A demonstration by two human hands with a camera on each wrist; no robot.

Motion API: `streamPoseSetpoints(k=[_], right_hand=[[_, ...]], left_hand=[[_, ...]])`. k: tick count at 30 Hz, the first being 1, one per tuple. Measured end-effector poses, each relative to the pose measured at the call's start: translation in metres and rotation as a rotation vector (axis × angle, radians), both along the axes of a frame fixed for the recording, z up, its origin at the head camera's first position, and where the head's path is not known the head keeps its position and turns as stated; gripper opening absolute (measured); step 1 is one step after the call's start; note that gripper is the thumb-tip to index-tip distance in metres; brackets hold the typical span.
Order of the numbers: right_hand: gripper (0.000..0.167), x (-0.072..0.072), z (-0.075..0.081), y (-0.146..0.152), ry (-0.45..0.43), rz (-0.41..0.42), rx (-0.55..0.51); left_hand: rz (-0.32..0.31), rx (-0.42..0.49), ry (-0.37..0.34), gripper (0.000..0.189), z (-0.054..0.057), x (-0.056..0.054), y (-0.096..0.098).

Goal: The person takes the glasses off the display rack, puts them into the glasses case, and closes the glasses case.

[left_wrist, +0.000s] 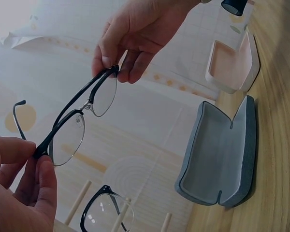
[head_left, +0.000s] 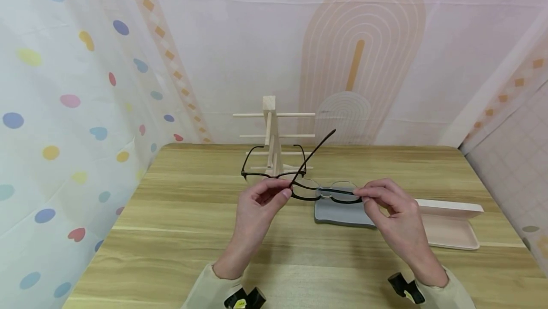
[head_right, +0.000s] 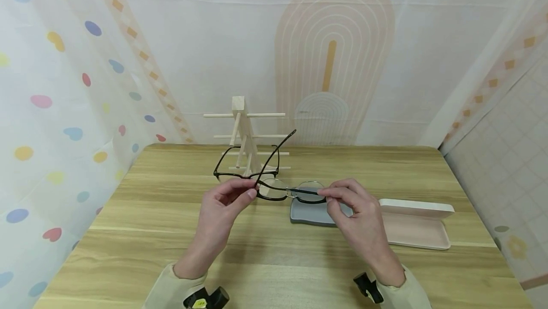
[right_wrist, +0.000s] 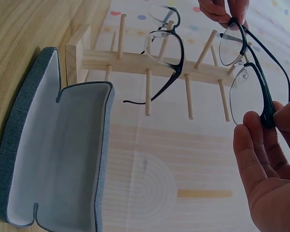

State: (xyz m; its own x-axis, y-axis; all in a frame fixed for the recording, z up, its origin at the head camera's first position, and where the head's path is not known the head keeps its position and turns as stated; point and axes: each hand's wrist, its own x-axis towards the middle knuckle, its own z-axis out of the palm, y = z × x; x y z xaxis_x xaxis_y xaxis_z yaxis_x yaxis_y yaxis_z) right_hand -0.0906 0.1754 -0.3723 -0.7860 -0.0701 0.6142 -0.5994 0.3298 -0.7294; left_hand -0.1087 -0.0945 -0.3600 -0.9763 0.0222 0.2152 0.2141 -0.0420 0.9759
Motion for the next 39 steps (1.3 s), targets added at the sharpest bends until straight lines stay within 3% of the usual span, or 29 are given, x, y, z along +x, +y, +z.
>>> streamPoseSetpoints(k=[21, 39], right_hand=[[0.032, -0.0008, -0.0028, 0.0015, 0.004, -0.013, 0.004], [0.031, -0.0013, -0.0031, 0.0021, 0.001, -0.016, 0.005]], left_hand=[[0.025, -0.022, 0.021, 0.017, -0.0025, -0.0005, 0.0027], [0.004, -0.055, 0.032, 0.016, -0.0038, -0.0012, 0.0020]])
